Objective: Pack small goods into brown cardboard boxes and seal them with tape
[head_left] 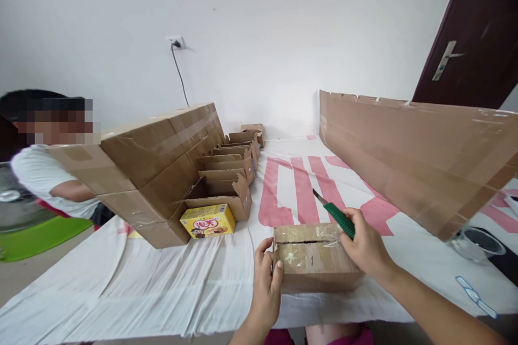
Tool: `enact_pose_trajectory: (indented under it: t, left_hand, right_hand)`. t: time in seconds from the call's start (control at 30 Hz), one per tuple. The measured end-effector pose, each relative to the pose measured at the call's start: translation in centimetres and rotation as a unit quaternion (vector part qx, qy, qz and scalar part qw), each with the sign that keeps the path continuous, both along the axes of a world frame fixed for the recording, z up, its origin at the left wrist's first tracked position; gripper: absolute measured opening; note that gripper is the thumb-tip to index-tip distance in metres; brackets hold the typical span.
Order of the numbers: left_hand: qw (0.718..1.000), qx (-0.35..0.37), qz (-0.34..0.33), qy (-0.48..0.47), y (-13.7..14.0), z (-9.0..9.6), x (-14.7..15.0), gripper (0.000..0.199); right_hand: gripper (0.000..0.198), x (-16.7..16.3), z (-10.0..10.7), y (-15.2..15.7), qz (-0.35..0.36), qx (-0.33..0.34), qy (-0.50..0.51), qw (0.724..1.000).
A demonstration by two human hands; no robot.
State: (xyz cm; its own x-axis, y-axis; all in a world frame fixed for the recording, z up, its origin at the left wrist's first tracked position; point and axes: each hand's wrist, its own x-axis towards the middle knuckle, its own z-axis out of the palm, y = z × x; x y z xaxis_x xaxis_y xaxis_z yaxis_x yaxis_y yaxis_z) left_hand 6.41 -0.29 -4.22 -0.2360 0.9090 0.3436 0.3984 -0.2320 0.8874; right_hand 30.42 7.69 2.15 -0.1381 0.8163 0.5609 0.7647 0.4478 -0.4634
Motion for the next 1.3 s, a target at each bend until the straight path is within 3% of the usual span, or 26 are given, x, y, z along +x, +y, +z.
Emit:
enact_pose_trajectory:
  t: [0.1, 0.27, 0.37, 0.47, 0.57, 0.67, 0.83, 0.9, 1.0, 1.07, 1.2, 1.3]
  left_hand:
    - [1.0, 0.005, 0.013, 0.001, 0.2, -0.2, 0.1, 0.036]
    - [1.0, 0.014, 0.016, -0.003, 0.6, -0.5, -0.1, 0.039]
    - [1.0, 0.021, 0.02, 0.001, 0.7, -0.8, -0.2, 0.039]
    - [0.999, 0.027, 0.029, 0.001, 1.0, -1.0, -0.2, 0.04]
    - [0.999, 0.03, 0.034, 0.0, 1.2, -1.1, -0.1, 0.039]
    - [0.999, 0.025, 0.031, -0.006, 1.0, -1.2, -0.3, 0.04]
    - [1.0, 0.019, 0.011, -0.008, 0.0, -1.2, -0.6, 0.036]
    - [0.999, 0.047, -0.001, 0.0, -0.7, -1.1, -0.5, 0.029]
    - [0.991, 0.12, -0.05, 0.01, -1.5, -0.4, -0.3, 0.028]
    - [0.985, 0.145, -0.093, 0.027, -1.8, 0.3, -0.4, 0.041]
    - [0.982, 0.122, -0.113, 0.088, -1.8, 2.5, -1.2, 0.064]
    - [0.977, 0.079, -0.123, 0.156, -1.4, 4.0, -1.7, 0.052]
  right_hand:
    - [0.032, 2.8, -0.8, 0.6, -0.031, -0.032, 0.063, 0.997]
    - [0.043, 10.1, -2.9, 1.5, -0.147, 0.001, 0.141, 0.979]
    - [0.041, 15.0, -4.1, -0.2, -0.169, 0.029, 0.071, 0.983]
    - [0.031, 17.9, -6.1, -3.7, -0.099, 0.043, -0.061, 0.992]
    - [0.037, 18.2, -9.0, -7.4, 0.005, -0.027, -0.134, 0.991]
    - [0.04, 17.5, -11.2, -9.8, 0.04, -0.138, -0.121, 0.982]
    - [0.032, 18.2, -11.3, -10.0, 0.011, -0.257, -0.009, 0.966]
    - [0.031, 18.7, -10.9, -9.2, 0.012, -0.287, 0.025, 0.957]
    - [0.034, 18.9, -10.6, -8.1, -0.006, -0.29, 0.068, 0.955]
    - [0.036, 18.6, -10.7, -7.4, -0.031, -0.265, 0.088, 0.96]
    - [0.039, 17.6, -11.2, -6.6, -0.059, -0.233, 0.101, 0.965]
    - [0.039, 16.9, -11.3, -6.4, -0.044, -0.234, 0.095, 0.967]
